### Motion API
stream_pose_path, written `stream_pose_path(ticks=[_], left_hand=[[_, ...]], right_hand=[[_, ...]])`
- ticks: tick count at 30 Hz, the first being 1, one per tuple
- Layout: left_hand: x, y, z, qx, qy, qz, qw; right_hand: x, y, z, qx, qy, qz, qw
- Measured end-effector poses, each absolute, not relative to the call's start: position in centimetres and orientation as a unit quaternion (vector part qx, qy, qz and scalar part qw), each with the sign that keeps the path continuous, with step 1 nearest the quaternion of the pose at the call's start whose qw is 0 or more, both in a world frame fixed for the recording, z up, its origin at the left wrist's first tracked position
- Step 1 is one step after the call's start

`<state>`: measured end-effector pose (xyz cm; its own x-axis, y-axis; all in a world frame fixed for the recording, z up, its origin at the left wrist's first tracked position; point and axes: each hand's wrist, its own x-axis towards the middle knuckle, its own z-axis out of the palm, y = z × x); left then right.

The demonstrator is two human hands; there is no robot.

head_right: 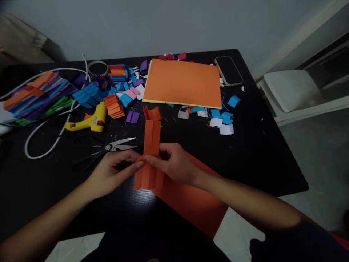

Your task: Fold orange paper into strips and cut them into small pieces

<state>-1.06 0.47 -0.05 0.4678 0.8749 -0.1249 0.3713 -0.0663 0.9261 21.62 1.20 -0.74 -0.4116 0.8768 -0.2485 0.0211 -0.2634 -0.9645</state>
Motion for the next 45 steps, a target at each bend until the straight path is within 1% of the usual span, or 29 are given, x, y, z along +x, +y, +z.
stream_pose_path(ticks=[6,12,16,18,21,23,24,26,29,32,35,37,40,43,45], left_hand=[[-1.0,0.4,-0.3,0.675,0.464,0.25,0.516],[-0.7,0.4,-0.3,0.628,0.48,0.327,0.518],[-0.6,0.4,-0.1,0.63,0.467,0.347,0.514],[-0.8,0.5,0.1,0.652,0.433,0.353,0.512],[-1.2,0.7,0.5,0.698,0.362,0.368,0.496],[-1.6,0.8,0.8,0.718,0.337,0.369,0.485],[-1.8,0.9,0.9,0.721,0.335,0.365,0.484],[-2.0,0.9,1.1,0.711,0.36,0.36,0.485],[-1.8,1.0,1.0,0.629,0.453,0.396,0.492],[-1.3,1.1,0.7,0.52,0.497,0.423,0.552],[-0.8,1.0,0.4,0.455,0.476,0.417,0.626],[-0.6,1.0,0.4,0.435,0.461,0.419,0.65],[-0.6,1.1,0.5,0.434,0.459,0.424,0.649],[-0.7,1.2,0.5,0.444,0.469,0.433,0.629],[-0.7,1.2,0.5,0.451,0.477,0.438,0.614]], right_hand=[[21.5,1.2,-0.7,-0.425,-0.491,0.683,0.334],[21.4,1.3,-1.1,-0.415,-0.479,0.689,0.352],[21.3,1.2,-1.1,-0.404,-0.492,0.678,0.368],[21.5,1.2,-1.0,-0.39,-0.517,0.657,0.386],[22.0,1.4,-0.7,-0.371,-0.592,0.584,0.415],[22.6,1.6,-0.5,-0.35,-0.628,0.556,0.417],[22.8,1.6,-0.5,-0.343,-0.633,0.561,0.408],[23.2,1.8,-0.3,-0.342,-0.631,0.57,0.399],[23.3,1.9,-0.3,-0.335,-0.635,0.574,0.393],[23.2,1.8,-0.5,-0.329,-0.634,0.577,0.397],[23.2,1.7,-0.7,-0.317,-0.624,0.597,0.392],[23.1,1.8,-0.7,-0.305,-0.611,0.624,0.379],[22.9,2.1,-0.5,-0.319,-0.556,0.675,0.364],[22.8,2.6,-0.2,-0.363,-0.436,0.745,0.353],[22.8,2.9,-0.1,-0.383,-0.349,0.79,0.328]])
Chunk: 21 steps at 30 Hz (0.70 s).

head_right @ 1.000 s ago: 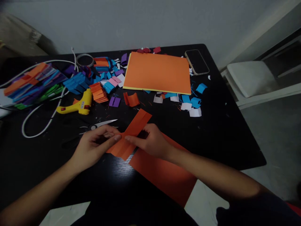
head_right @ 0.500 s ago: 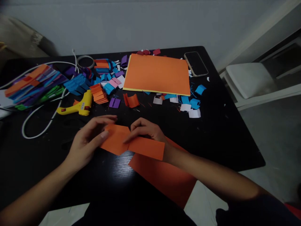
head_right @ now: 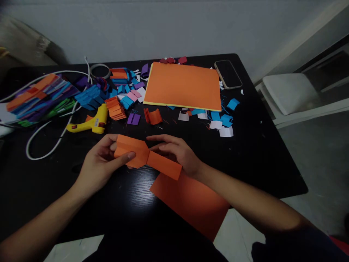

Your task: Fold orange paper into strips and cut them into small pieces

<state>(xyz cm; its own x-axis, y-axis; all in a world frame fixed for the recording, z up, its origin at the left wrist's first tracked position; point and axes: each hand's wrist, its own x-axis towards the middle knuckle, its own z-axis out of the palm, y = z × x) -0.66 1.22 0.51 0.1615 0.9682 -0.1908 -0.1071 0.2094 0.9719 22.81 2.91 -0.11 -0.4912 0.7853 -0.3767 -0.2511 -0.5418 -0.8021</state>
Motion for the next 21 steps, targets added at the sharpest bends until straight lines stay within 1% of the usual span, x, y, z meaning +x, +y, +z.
stream_pose_path(ticks=[2,5,10,16,21], left_hand=[[-0.61,1.13,0.51,0.463,0.488,0.437,0.598],[-0.44,0.93,0.57,0.486,0.502,0.429,0.573],[-0.23,0.56,0.5,0.524,0.497,0.418,0.551],[-0.31,0.31,0.43,0.539,0.494,0.385,0.563],[-0.49,0.65,0.68,0.546,0.49,0.384,0.56]], right_hand=[[22.87,3.15,-0.03,-0.398,-0.317,0.807,0.3],[22.97,3.37,-0.07,-0.416,-0.379,0.783,0.264],[23.02,3.36,-0.24,-0.385,-0.446,0.784,0.194],[22.68,2.8,0.11,-0.426,-0.51,0.715,0.217],[22.76,2.93,0.38,-0.42,-0.596,0.66,0.181]])
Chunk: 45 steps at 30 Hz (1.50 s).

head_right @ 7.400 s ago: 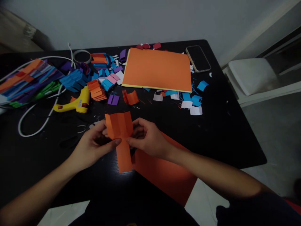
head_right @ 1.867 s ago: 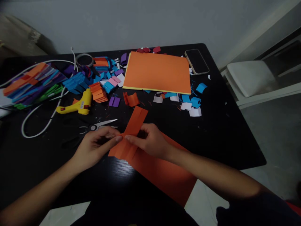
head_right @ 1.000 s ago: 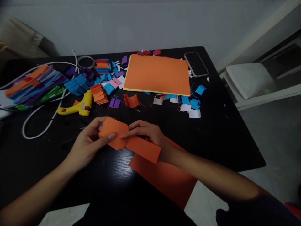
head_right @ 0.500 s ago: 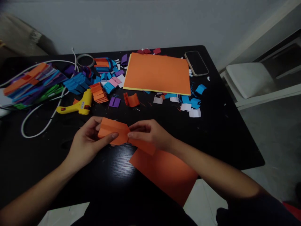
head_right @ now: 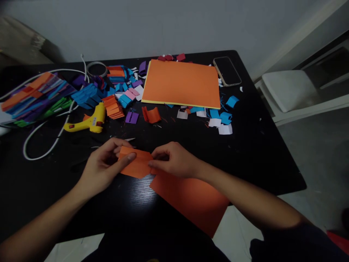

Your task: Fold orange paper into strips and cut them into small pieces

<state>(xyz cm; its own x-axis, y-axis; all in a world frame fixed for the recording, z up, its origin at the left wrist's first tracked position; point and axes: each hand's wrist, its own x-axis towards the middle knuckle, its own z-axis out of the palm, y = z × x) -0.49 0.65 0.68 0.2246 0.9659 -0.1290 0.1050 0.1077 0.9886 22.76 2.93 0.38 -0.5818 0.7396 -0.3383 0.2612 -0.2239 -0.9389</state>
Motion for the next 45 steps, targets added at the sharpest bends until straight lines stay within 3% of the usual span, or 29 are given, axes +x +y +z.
stream_pose_path(ticks=[8,19,26,32,38,45], left_hand=[[-1.1,1.3,0.2,0.531,0.503,0.374,0.571],[-1.6,1.8,0.4,0.543,0.489,0.356,0.583],[-1.7,2.0,0.6,0.54,0.491,0.347,0.589],[-1.7,2.0,0.5,0.556,0.485,0.346,0.58],[-2.0,1.7,0.5,0.582,0.478,0.329,0.569],[-1.9,1.3,1.0,0.609,0.458,0.304,0.572]], right_hand=[[22.8,2.5,0.1,-0.427,-0.562,0.672,0.225],[22.7,2.6,0.3,-0.401,-0.537,0.708,0.221],[22.9,3.1,0.0,-0.354,-0.455,0.789,0.211],[22.5,3.1,0.1,-0.396,-0.342,0.83,0.191],[22.5,2.9,0.1,-0.405,-0.4,0.808,0.151],[22.2,2.2,0.0,-0.44,-0.474,0.737,0.199]])
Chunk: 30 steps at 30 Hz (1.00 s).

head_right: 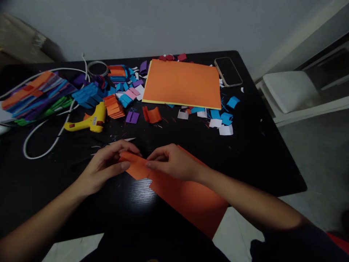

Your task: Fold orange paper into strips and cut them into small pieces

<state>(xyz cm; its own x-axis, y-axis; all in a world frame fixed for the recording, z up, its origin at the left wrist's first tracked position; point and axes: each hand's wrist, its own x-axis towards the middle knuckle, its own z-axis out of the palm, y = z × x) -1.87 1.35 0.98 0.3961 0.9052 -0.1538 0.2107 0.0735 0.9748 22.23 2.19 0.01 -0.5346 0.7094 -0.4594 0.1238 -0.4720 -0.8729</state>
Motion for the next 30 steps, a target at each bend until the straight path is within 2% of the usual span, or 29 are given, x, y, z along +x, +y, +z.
stream_pose_path(ticks=[5,25,30], left_hand=[[-1.3,1.2,0.4,0.616,0.506,0.292,0.529],[-1.5,1.6,0.5,0.618,0.501,0.248,0.553],[-2.3,2.4,1.1,0.586,0.518,0.277,0.558]], right_hand=[[22.1,1.7,0.1,-0.442,-0.536,0.687,0.214],[22.1,1.8,0.1,-0.425,-0.55,0.692,0.196],[22.3,2.1,0.0,-0.431,-0.522,0.704,0.213]])
